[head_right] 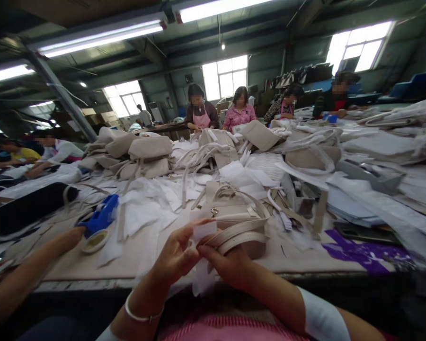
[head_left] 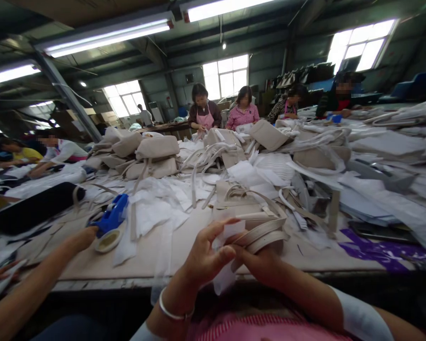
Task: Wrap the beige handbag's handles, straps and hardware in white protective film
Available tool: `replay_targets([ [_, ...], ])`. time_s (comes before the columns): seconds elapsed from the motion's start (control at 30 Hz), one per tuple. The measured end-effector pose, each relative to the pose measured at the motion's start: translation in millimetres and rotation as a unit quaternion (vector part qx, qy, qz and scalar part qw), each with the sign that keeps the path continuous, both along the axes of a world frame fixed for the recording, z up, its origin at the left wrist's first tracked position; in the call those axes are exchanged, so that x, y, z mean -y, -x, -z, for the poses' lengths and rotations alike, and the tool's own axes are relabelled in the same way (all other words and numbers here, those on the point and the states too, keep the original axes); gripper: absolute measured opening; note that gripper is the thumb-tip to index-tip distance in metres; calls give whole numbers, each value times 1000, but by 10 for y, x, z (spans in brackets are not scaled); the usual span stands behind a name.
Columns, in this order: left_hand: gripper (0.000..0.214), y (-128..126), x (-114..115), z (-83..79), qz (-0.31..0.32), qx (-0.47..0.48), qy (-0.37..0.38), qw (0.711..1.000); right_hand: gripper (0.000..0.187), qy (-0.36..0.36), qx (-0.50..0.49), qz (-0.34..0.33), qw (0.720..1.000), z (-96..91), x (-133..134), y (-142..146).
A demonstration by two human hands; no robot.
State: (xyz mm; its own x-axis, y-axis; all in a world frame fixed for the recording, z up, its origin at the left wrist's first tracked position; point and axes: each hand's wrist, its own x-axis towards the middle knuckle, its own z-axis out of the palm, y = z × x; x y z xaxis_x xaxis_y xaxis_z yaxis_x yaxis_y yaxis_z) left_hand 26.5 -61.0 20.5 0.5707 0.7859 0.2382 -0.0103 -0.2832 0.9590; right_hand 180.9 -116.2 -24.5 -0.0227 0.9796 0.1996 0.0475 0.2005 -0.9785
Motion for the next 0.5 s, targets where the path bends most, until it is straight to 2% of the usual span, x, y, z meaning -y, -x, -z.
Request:
replay_targets([
  [0.1, 44, 59, -15, 83, 12, -39, -44, 998, 28, 25, -26, -8, 999, 1, -13, 43],
  [0.17, 32, 87, -44, 143, -36, -50, -36, 997, 30, 46, -31, -7, 998, 35, -17, 74],
  [0.23, 27, 99, -63, 183, -55, -49, -22, 997, 31, 66, -14, -13, 998, 66, -15, 108],
  [0.33, 25, 115, -63, 213, -49, -44, 17, 998, 28, 82, 19, -14, 996, 85, -11, 157],
  [0.43, 26, 176, -79, 263, -78, -46, 37, 995, 23, 56, 42, -49, 996, 94, -18, 182],
  [0.5, 24, 254, -118, 321, -118, -56, 20, 991, 24, 23, 49, -76, 996, 91, -27, 155],
])
